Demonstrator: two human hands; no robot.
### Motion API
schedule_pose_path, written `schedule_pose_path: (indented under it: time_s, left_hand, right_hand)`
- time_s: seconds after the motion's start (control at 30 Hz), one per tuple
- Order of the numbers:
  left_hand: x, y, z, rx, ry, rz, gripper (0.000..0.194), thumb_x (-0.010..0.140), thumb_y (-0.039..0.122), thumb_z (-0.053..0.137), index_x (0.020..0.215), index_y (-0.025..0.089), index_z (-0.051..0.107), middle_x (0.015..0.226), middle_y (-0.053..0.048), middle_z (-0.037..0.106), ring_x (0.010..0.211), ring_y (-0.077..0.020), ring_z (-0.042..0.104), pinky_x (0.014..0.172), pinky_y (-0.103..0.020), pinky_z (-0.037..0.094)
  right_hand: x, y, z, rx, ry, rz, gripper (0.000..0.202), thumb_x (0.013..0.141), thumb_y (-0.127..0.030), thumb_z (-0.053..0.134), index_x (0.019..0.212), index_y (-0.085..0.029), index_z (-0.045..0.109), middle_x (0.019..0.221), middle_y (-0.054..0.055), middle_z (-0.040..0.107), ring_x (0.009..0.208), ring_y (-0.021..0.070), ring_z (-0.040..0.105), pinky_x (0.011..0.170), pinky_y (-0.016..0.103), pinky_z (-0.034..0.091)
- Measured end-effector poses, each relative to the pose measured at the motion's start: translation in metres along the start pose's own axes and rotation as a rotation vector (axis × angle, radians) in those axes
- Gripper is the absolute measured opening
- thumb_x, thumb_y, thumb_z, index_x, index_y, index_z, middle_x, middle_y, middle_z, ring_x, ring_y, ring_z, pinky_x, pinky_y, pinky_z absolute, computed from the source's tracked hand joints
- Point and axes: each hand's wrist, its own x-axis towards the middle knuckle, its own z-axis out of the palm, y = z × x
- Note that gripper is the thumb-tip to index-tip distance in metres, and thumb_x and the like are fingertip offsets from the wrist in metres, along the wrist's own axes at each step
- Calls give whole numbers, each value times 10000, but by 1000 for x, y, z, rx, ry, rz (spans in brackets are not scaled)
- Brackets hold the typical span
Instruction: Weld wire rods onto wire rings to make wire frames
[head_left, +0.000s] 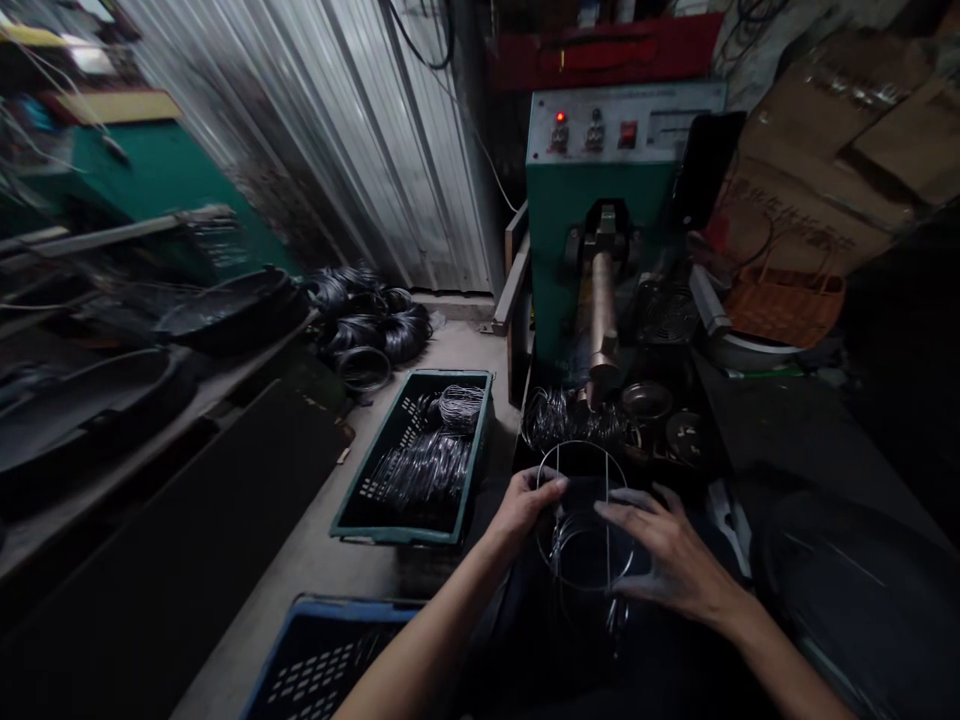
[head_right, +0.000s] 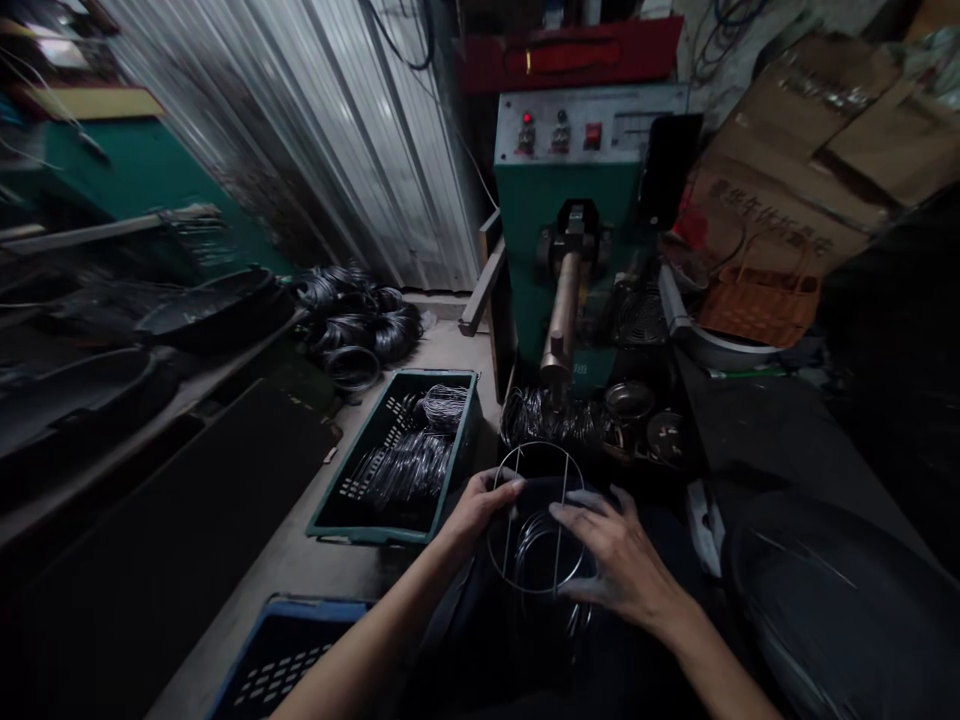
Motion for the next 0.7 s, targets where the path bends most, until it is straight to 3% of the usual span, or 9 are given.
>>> schedule_pose_path:
  time_s: [0.7]
  left_hand:
    - [22,10,-6,-138,-86,20,311,703,386,742,768,143,558,471,40,537,281,-25,324,296,-154,178]
  right_hand:
    - [32,19,-14,81,-57,-27,810,671,-382,794,1383,-326,414,1353,35,533,1306,288,381,1088,555,214]
